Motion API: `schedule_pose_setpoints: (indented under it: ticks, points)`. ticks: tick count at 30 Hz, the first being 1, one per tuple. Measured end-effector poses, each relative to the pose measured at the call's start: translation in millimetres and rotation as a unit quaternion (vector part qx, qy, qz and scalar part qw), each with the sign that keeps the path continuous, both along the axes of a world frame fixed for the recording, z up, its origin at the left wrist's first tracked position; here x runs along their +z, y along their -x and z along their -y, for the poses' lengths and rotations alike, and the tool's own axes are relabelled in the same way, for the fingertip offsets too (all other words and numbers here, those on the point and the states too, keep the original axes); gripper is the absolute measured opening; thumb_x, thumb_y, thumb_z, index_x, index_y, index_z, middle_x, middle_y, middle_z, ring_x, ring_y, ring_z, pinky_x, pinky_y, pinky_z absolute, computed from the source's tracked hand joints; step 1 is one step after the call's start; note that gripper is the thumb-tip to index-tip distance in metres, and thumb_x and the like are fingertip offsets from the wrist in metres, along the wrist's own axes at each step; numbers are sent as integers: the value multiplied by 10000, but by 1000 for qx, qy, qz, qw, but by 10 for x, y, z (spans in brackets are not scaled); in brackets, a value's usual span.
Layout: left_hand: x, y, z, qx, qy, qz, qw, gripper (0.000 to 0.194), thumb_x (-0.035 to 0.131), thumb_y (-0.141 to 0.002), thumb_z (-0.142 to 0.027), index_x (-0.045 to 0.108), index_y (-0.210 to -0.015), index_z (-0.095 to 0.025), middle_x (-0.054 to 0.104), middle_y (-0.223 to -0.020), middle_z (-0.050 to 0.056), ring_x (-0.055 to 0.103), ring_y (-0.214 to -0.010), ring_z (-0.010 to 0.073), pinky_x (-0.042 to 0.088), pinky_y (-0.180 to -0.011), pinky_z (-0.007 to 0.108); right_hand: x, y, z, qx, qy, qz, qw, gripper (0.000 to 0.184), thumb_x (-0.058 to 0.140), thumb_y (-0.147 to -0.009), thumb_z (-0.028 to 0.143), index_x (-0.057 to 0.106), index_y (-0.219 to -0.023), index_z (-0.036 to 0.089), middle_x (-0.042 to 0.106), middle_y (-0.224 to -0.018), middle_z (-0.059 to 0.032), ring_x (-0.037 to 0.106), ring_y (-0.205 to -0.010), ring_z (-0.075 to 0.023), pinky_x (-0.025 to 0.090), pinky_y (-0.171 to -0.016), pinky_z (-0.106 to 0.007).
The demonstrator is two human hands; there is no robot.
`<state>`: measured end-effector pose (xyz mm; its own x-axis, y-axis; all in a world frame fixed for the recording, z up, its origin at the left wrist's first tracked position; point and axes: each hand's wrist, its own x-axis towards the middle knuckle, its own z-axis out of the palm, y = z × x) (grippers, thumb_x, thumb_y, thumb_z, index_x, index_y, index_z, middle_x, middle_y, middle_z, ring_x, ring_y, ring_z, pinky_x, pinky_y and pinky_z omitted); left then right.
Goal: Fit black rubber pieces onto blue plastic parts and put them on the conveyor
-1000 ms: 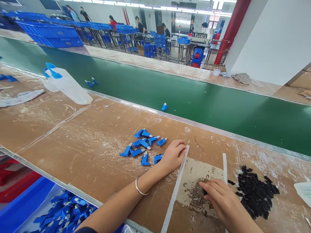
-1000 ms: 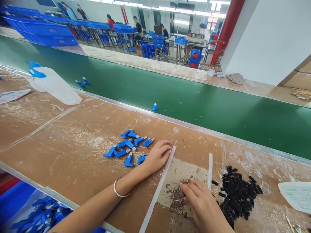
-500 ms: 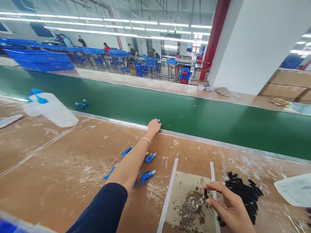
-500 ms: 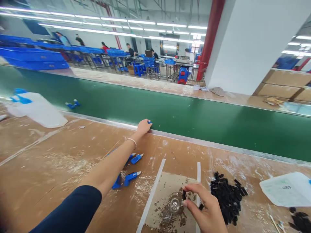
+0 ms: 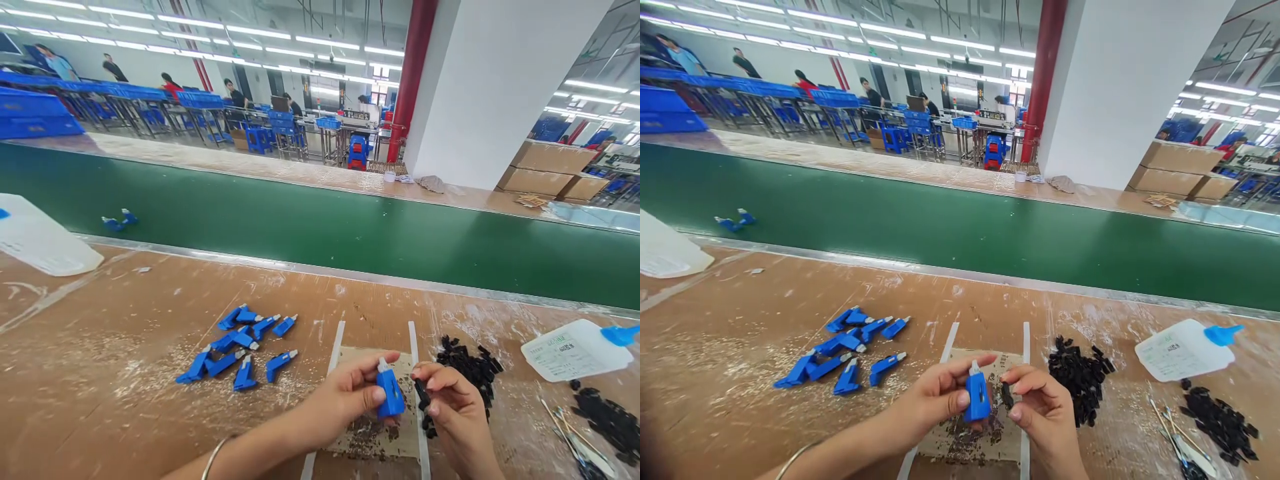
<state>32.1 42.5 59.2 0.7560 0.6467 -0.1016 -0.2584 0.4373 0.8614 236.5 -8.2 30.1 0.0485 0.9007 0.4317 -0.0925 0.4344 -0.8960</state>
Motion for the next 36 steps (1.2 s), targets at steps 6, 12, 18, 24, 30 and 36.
schedule_pose_setpoints:
  ticks: [6,12,18,24,30,36]
  points:
    - [15,-20,141,22,23,24,999,614,799,-713,-464,616,-1259,-251,670,-938,48,612,-735,145,501,-727,290,187,113,75,9,-12,36,999,99,734,-859,369,733,-896,277,741,-940,-75,708,-898,-250,610,-769,-364]
    - [-5,-20,190,17,6,12,1000,602,796,-725,-447,610,-1272,-277,667,-1118,61,613,-926,169,497,-840,298,364,162,67,-5,-50,105,993,94,729,-864,376,767,-869,290,758,-887,-64,721,-828,-235,618,-716,-333]
    - [-36,-7,250,32,3,3,999,655,792,-719,-464,590,-1295,-224,680,-1106,97,624,-927,204,495,-866,358,528,143,110,-19,-141,258,956,117,631,-947,308,746,-951,285,760,-929,-38,720,-858,-212,613,-763,-319]
    - [-57,-5,308,97,-8,17,995,567,800,-703,-453,659,-1189,-197,690,-1062,99,610,-1013,250,441,-944,380,436,114,215,-67,-283,446,847,293,520,-974,235,617,-1251,232,715,-1124,-78,688,-1008,-245,577,-834,-376]
    - [-130,-1,471,123,14,42,991,585,839,-644,-477,683,-1129,-191,685,-990,76,613,-912,198,461,-847,298,62,138,356,-82,-286,496,816,448,561,-905,135,530,-1344,221,675,-1203,-91,668,-1058,-269,574,-827,-385]
    - [-320,198,655,172,-25,4,985,572,765,-710,-512,645,-1156,-175,651,-954,75,602,-795,165,487,-709,259,414,82,488,23,-222,406,886,368,370,-1028,297,501,-1372,307,613,-1311,-63,520,-1264,-293,542,-942,-451]
